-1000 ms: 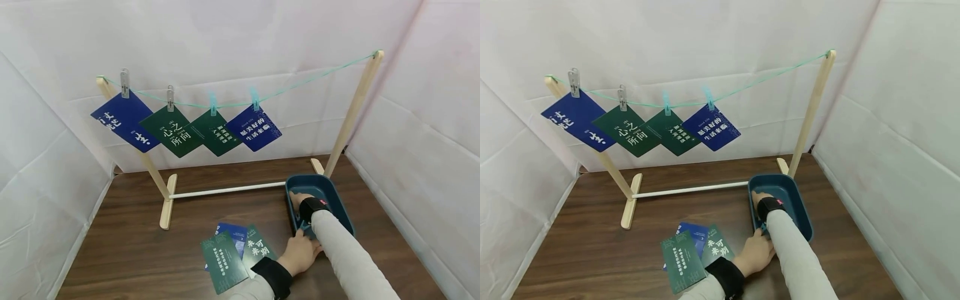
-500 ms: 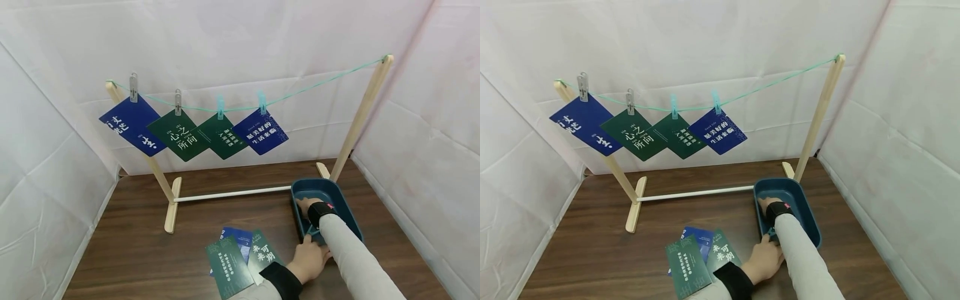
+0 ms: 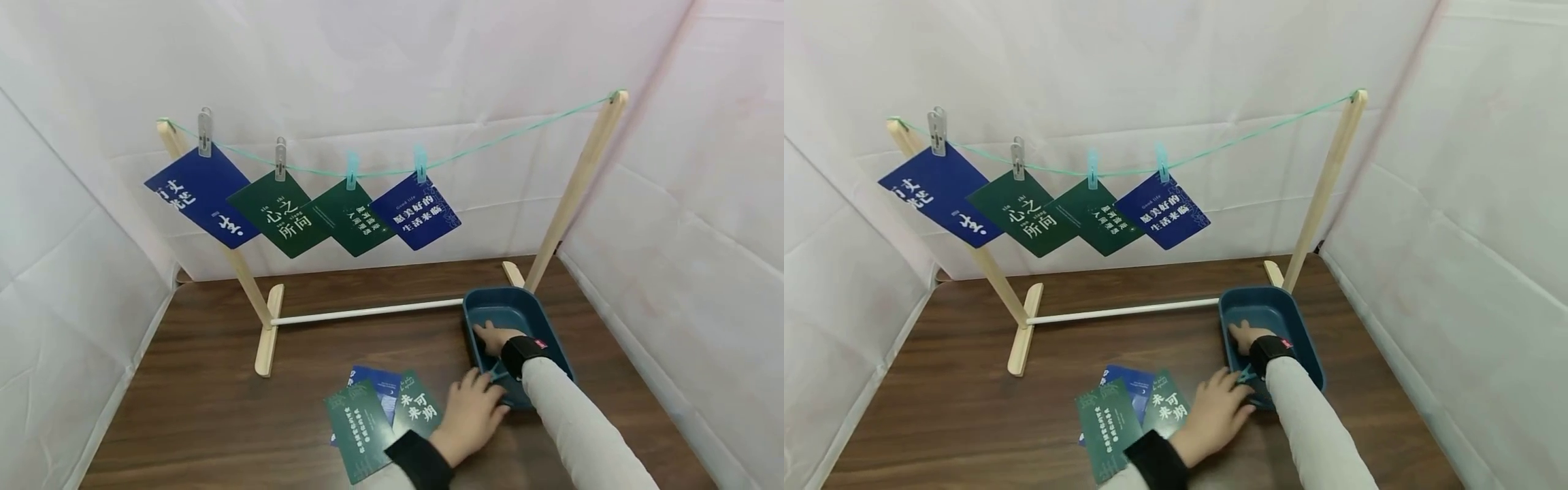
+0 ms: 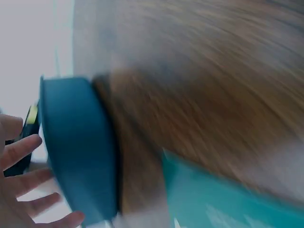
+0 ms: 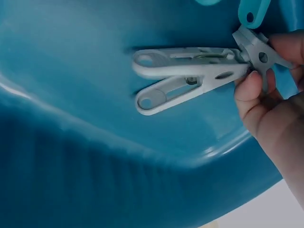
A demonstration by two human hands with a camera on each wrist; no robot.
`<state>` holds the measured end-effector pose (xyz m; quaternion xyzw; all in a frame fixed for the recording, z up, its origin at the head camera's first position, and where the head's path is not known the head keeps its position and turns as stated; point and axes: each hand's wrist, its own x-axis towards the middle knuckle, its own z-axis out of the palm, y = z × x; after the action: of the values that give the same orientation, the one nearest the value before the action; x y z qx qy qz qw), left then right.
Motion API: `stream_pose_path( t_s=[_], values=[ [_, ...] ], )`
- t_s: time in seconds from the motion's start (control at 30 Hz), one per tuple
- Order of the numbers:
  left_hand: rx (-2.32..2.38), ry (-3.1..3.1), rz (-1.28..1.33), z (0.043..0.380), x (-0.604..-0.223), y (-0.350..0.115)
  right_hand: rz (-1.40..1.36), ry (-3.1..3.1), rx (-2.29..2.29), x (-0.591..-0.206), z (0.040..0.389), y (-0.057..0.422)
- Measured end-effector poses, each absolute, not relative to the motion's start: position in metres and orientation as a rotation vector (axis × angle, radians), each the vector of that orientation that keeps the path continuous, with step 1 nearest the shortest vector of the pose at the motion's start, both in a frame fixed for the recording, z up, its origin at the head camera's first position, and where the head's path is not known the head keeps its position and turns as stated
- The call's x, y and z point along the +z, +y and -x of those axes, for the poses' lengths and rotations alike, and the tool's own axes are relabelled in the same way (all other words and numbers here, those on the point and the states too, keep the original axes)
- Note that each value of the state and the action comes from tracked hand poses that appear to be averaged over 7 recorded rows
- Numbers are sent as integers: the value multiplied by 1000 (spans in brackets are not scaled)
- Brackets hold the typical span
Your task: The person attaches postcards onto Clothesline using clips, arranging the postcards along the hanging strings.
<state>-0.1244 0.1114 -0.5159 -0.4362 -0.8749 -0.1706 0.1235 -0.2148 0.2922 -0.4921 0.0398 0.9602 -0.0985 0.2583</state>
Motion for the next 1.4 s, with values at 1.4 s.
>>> stream_pose_path(
  t_s=[1.4],
  values=[
    [-1216,-2991,325,178,-539,-98,925,3007,-1338,-397,137,190]
  ],
)
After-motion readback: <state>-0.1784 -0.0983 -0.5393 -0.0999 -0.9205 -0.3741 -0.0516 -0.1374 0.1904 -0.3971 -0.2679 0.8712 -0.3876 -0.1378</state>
